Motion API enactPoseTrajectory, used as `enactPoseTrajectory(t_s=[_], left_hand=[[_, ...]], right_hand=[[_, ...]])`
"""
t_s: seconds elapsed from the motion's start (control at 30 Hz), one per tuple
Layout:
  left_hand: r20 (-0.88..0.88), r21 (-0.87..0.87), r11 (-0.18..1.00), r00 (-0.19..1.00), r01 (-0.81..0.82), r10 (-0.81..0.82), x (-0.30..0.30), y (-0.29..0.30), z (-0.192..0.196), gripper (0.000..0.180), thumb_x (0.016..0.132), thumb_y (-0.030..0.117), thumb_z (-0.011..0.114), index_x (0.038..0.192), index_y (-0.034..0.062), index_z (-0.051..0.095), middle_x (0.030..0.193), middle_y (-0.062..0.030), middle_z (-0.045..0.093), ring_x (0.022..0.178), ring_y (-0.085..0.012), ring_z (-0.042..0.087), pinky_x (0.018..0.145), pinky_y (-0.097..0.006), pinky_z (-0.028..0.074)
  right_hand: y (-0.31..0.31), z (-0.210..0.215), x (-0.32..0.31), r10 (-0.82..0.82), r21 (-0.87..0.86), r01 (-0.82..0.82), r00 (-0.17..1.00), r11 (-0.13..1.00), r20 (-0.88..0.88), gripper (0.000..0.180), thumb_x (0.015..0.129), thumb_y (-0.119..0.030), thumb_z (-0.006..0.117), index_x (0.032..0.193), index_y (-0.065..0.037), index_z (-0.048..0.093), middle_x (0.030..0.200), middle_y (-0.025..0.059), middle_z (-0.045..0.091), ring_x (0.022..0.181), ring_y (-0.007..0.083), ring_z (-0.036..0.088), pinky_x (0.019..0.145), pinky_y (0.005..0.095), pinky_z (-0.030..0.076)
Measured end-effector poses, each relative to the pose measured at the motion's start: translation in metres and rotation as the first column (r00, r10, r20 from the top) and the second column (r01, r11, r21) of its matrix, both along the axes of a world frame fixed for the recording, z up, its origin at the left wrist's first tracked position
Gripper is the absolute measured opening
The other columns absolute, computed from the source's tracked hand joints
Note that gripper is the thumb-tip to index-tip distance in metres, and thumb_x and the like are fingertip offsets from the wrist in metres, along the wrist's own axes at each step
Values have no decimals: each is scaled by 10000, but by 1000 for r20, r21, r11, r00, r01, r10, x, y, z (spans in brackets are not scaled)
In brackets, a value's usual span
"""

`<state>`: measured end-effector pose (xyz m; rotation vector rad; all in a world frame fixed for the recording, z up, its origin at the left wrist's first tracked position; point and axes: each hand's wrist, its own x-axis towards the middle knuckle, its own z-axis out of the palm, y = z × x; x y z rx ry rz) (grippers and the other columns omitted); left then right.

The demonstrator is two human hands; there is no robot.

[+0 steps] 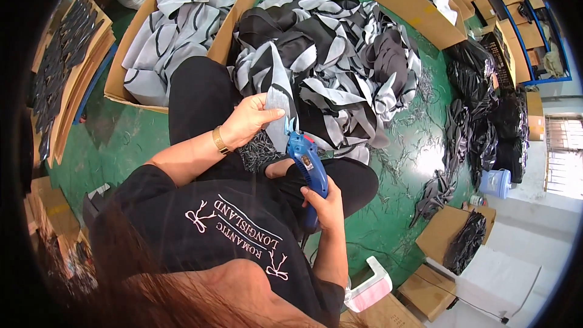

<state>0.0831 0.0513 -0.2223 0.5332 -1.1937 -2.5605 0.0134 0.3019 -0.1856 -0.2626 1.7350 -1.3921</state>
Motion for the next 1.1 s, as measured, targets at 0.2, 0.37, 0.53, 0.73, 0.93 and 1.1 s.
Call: enactPoseTrajectory(t_s=[0.2,0.37,0.53,0.73,0.93,1.1], left_hand=[[67,-141,989,997,41,-32,5,1,5,152,876,51,607,1024,12,612,933,-27,656,824,-85,615,752,-242,500],[65,-251,965,996,73,-58,9,1,10,166,877,51,608,1039,13,607,934,-2,644,830,-58,591,756,-231,486],[55,-326,940,995,99,-85,10,1,11,179,876,44,603,1051,12,602,944,17,632,843,-42,571,759,-224,472],[36,-405,905,991,132,-129,12,0,14,195,847,29,591,1040,9,605,893,30,626,801,-18,539,705,-207,457],[40,-427,884,980,192,-194,16,-2,19,226,831,19,587,1057,5,597,894,33,619,792,-19,532,707,-208,456],[152,-544,775,946,321,-286,21,-10,30,327,788,-20,577,1115,-24,568,935,24,607,860,-32,532,794,-218,451]], right_hand=[[-3,-3,-1,-8,-12,8,1000,1000,1,326,741,-36,661,1038,51,560,695,55,583,540,135,563,508,250,464],[-6,0,-1,-22,-45,22,1000,999,3,330,736,-26,655,1039,59,557,713,60,586,547,139,563,510,254,468],[-6,4,-4,-26,-50,26,1000,998,7,337,729,-25,656,1034,74,553,714,60,582,553,139,559,515,255,469],[-4,2,-6,-8,-60,10,999,998,34,342,725,-21,662,1034,78,552,717,60,579,557,141,559,518,258,471],[-1,1,-6,3,-80,-1,999,997,34,344,727,-25,667,1037,72,554,729,58,578,562,134,560,514,263,476],[-1,7,-10,47,-66,-44,997,997,55,339,718,-24,661,1028,70,559,728,56,576,570,134,563,511,264,481]])
